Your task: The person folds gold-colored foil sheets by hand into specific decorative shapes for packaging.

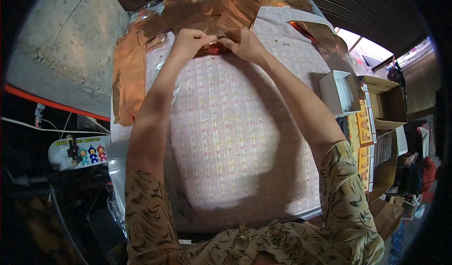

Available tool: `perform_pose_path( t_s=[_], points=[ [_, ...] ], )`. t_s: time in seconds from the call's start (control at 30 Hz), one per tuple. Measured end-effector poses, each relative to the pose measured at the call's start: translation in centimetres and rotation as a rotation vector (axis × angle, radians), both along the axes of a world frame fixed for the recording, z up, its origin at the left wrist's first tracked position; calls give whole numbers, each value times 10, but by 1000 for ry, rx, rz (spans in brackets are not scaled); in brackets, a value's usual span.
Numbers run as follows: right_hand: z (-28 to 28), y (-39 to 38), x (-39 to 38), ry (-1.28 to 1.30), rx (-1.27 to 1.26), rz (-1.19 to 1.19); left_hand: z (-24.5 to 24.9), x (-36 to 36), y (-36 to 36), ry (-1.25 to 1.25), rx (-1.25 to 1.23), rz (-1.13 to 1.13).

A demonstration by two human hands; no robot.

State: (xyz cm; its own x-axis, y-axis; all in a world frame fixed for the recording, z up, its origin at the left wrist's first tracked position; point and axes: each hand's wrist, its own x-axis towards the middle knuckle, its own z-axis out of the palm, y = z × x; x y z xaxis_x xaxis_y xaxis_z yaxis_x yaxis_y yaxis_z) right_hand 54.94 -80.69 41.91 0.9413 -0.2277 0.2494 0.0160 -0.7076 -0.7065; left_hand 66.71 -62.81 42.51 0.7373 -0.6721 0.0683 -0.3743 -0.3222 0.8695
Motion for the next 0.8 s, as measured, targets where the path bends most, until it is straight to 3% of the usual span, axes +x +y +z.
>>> perform_pose_path(
  t_s=[0.17, 0.23, 0.27, 0.33, 0.37, 0.43, 0.47, 0.5, 0.53, 0.6, 0.7, 0.77, 0.8],
  points=[
    [-9, -7, 13, -97, 237, 36, 14, -4, -8, -196, -27, -68],
    [15, 5, 6, 48, 81, -184, 10, -11, -16, -1031, -119, 129],
    [8, 2, 12, 44, 80, -183, 11, -19, -19, -1034, -120, 130],
    [-23, -13, 34, -77, 392, -262, 15, -36, -22, -1148, -81, 54],
    [-31, -19, 42, -79, 393, -261, 13, -37, -22, -1104, 4, -67],
    [-39, -29, 53, -250, 814, -283, -5, -29, -23, -988, 111, -144],
    [-34, -31, 50, -250, 814, -283, -10, -25, -26, -868, 212, -218],
    [-21, -33, 44, -259, 661, -276, -9, -17, -33, -677, 247, -192],
    [-8, -35, 39, -266, 509, -271, -9, -10, -40, -679, 247, -194],
    [0, -37, 35, -275, 453, -237, -16, 1, -52, -866, 224, -70],
    [8, -39, 27, -406, 358, -172, -28, 3, -69, -759, 384, 53],
    [19, -35, -3, -317, 3, -173, -22, 1, -73, -566, 463, 77],
    [25, -33, -19, -319, 0, -174, -22, 4, -75, -568, 460, 76]
  ],
)
